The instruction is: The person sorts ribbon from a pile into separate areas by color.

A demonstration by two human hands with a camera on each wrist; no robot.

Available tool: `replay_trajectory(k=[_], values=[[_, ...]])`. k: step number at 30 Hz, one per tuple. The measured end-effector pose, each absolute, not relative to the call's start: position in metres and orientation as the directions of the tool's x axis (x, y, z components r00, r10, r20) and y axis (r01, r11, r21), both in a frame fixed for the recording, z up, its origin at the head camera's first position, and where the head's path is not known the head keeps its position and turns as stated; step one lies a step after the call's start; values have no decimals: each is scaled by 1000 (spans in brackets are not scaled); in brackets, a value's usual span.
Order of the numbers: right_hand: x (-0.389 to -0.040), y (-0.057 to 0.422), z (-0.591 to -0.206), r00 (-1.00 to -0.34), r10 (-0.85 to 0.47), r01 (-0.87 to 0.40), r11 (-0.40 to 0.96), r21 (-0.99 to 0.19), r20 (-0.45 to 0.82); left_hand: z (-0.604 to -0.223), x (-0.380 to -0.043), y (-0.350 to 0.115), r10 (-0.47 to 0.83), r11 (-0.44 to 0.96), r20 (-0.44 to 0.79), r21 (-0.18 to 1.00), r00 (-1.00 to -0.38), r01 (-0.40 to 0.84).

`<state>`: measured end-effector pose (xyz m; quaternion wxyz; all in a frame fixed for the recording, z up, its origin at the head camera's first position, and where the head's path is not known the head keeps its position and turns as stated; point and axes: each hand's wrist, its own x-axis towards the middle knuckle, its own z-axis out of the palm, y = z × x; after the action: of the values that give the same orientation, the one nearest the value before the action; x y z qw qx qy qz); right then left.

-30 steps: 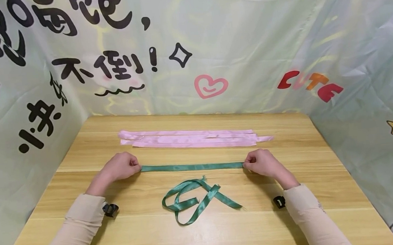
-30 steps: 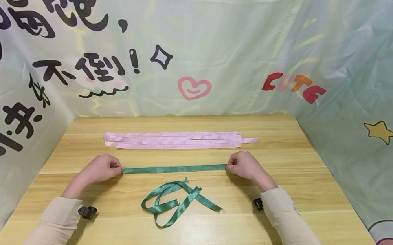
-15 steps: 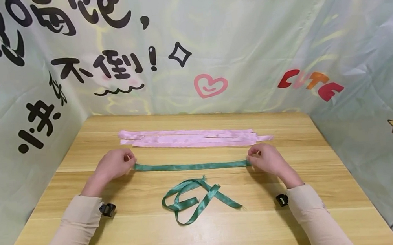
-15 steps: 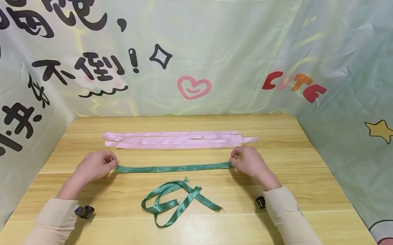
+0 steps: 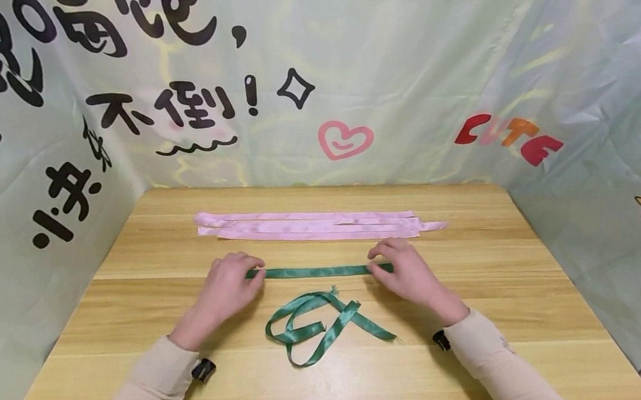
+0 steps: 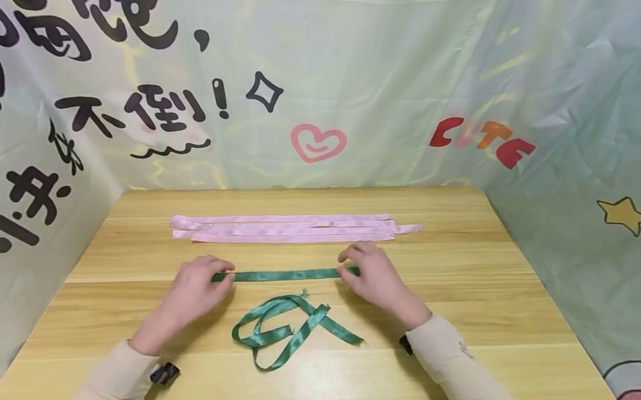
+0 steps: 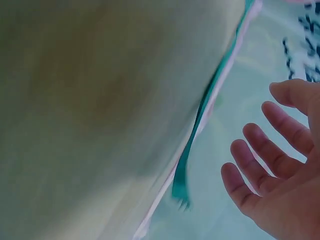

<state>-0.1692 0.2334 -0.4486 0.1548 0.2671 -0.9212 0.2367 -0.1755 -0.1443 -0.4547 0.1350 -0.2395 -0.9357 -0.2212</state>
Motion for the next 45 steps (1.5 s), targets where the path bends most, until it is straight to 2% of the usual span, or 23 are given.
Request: replay_trajectory(k=[6, 14, 22, 32, 38, 45], values=[[-161, 207, -449, -776, -525, -622, 727, -291, 350, -452, -161, -123, 503, 741, 350, 295, -790, 603], [-153, 185, -444, -748, -618, -664, 697, -271, 243, -450, -153, -106, 636, 675, 250, 277, -730, 684], [-150, 169, -443, -685, -713, -724, 644, -248, 148, -445, -153, -94, 681, 663, 88, 346, -727, 664], [-146, 155, -440, -665, -746, -722, 628, -289, 40, -443, -153, -85, 658, 720, -64, 345, -750, 603], [-146, 150, -439, -684, -729, -677, 650, -345, -33, -442, -152, -85, 658, 726, -75, 327, -749, 605], [-144, 147, -440, -680, -731, -661, 643, -388, -54, -444, -151, -88, 708, 663, -30, 370, -705, 650]])
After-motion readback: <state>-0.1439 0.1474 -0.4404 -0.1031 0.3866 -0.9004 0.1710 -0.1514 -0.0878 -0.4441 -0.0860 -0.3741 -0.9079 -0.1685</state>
